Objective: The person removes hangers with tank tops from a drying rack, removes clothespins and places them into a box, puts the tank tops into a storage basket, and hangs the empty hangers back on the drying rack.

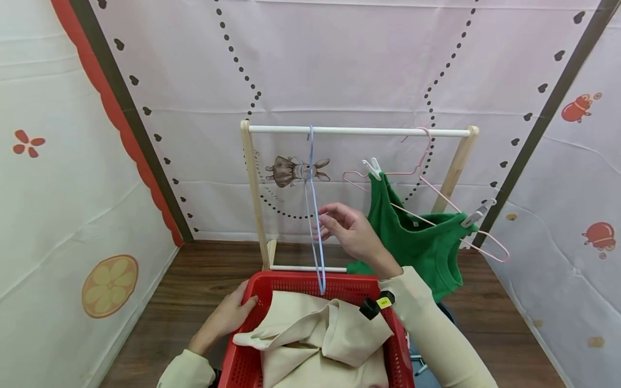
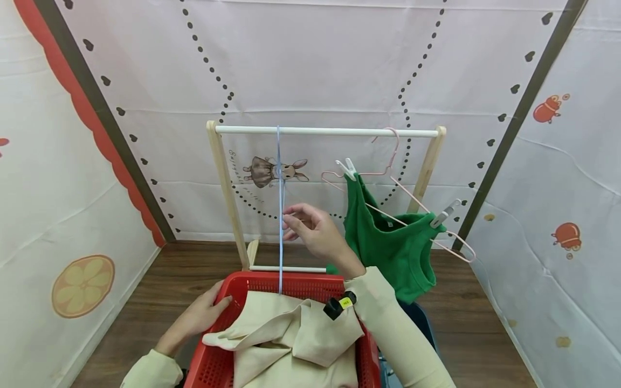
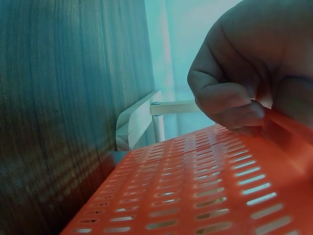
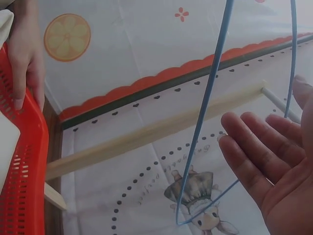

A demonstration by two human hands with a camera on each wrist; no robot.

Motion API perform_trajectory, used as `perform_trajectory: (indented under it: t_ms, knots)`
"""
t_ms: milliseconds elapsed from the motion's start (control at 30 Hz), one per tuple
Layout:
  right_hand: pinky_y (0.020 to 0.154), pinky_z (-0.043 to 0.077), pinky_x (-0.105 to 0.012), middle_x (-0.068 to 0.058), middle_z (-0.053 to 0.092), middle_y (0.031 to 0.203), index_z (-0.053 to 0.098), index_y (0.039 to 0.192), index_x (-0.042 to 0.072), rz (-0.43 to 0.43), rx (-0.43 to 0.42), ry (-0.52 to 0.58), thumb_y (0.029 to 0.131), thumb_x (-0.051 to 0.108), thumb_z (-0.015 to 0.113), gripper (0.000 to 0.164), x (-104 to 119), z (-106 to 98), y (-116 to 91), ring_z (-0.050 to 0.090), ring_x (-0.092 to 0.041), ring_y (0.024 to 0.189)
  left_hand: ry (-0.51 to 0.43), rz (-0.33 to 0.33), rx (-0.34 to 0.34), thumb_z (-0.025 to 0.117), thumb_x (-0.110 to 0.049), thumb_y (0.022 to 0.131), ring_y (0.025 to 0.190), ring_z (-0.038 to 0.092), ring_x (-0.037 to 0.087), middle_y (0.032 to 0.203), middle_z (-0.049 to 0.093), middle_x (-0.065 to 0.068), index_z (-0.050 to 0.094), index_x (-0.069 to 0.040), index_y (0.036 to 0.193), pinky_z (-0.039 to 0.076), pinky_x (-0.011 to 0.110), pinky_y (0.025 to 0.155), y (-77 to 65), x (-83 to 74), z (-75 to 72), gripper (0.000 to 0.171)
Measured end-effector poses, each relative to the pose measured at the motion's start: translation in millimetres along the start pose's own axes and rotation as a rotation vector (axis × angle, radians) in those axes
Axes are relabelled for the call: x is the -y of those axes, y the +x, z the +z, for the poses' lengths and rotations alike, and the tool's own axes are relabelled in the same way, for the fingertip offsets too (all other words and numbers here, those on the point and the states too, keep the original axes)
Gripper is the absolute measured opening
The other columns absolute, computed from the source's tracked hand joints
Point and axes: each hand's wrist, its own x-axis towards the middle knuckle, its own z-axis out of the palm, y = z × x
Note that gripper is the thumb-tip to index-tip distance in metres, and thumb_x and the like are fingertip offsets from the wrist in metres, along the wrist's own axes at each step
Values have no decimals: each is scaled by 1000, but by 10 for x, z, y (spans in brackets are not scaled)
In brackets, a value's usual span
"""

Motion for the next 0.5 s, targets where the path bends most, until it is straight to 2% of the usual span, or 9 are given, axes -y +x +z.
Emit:
perform_trajectory:
  t_ms: [133,200,333,500]
  knots:
    - [82,58,-32,-19,65,101,58,124,-4,-3,-26,-33,102,9,53,25,3,-52,-51,69,-34,83,1,7,-4,57,-9,99,85,71,27,113,67,20,38,-3,147,60,42,65,4,-3,4,52]
    - [81,58,-32,-20,65,102,58,124,-3,-9,-36,-42,102,9,54,25,-2,-85,-79,69,-36,84,3,13,-11,57,-9,99,85,71,26,114,66,21,39,-3,147,60,41,65,7,3,7,52]
    - [80,58,-31,-22,67,102,58,125,-1,-10,-49,-62,102,9,55,25,-12,-159,-145,71,-28,83,7,20,-17,57,-9,99,85,71,25,114,66,21,39,-3,147,60,41,65,10,18,8,51]
    - [80,58,-30,-17,69,102,59,124,1,-4,-68,-106,101,11,58,25,-16,-261,-252,72,-21,83,-2,14,-15,57,-9,99,84,71,25,113,67,20,39,-3,147,60,41,64,16,28,19,51]
